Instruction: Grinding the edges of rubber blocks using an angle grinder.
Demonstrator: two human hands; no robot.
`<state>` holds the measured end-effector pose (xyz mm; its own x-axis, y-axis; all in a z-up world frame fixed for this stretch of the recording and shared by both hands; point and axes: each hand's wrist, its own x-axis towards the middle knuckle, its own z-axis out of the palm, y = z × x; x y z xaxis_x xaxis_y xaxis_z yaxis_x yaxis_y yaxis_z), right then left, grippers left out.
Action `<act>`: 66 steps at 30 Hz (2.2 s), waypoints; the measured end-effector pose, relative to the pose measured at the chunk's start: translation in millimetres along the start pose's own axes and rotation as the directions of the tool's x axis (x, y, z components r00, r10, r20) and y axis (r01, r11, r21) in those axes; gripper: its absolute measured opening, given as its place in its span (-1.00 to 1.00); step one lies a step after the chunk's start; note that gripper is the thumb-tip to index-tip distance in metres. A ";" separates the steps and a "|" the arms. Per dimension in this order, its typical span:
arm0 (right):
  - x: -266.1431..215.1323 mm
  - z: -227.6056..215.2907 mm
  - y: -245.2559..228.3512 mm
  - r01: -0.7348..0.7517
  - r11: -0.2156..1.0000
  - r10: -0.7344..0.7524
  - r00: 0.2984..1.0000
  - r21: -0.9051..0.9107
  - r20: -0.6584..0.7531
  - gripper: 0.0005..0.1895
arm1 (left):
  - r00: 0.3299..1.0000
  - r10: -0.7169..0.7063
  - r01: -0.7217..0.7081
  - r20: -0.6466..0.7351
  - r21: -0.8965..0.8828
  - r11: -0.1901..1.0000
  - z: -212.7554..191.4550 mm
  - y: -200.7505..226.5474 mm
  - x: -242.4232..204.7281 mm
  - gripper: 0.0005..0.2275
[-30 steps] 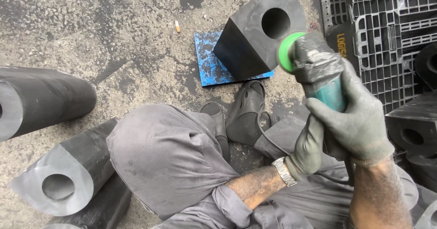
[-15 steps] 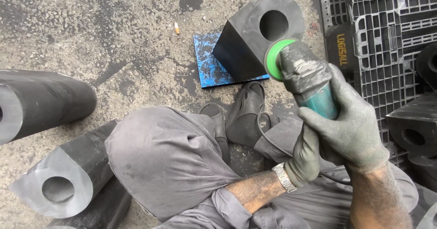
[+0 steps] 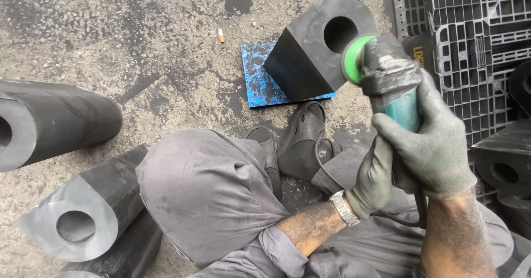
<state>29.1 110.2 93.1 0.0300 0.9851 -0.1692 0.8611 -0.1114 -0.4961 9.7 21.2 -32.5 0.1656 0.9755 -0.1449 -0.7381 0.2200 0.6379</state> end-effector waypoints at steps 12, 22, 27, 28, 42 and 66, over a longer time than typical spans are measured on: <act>12.7 9.4 -6.1 -0.002 0.997 0.001 1.000 0.075 0.011 -0.13 | 0.998 0.012 -0.018 -0.063 -0.099 0.995 -7.4 5.8 13.0 -0.42; -4.7 14.1 2.5 0.044 0.999 -0.044 0.998 0.012 -0.033 -0.18 | 0.998 0.027 -0.035 0.056 0.138 0.990 -27.4 -15.4 8.3 -0.45; -39.3 18.7 39.7 -0.077 0.872 0.212 0.950 0.483 -0.231 -0.50 | 0.968 -0.191 0.134 0.162 0.310 0.941 -26.8 49.9 11.2 -0.63; -41.6 18.8 47.4 -0.071 0.869 0.210 0.949 0.489 -0.234 -0.50 | 0.968 -0.188 0.128 0.164 0.318 0.939 -25.9 52.9 11.5 -0.63; -72.9 27.3 111.4 -0.168 0.031 0.300 0.942 0.985 0.151 -0.56 | 0.997 -0.061 -0.002 -0.037 0.838 -0.545 -54.0 108.0 93.7 -0.29; -58.2 14.3 66.1 -0.333 0.284 0.132 0.942 0.899 0.307 -0.50 | 0.982 -0.107 -0.190 0.157 0.842 -0.504 -100.1 234.2 188.8 -0.58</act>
<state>77.1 43.6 58.0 -0.0138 0.8735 -0.4867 -0.2217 -0.4773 -0.8503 -197.3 256.8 13.8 0.3444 0.9343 -0.0923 0.8919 -0.2949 0.3430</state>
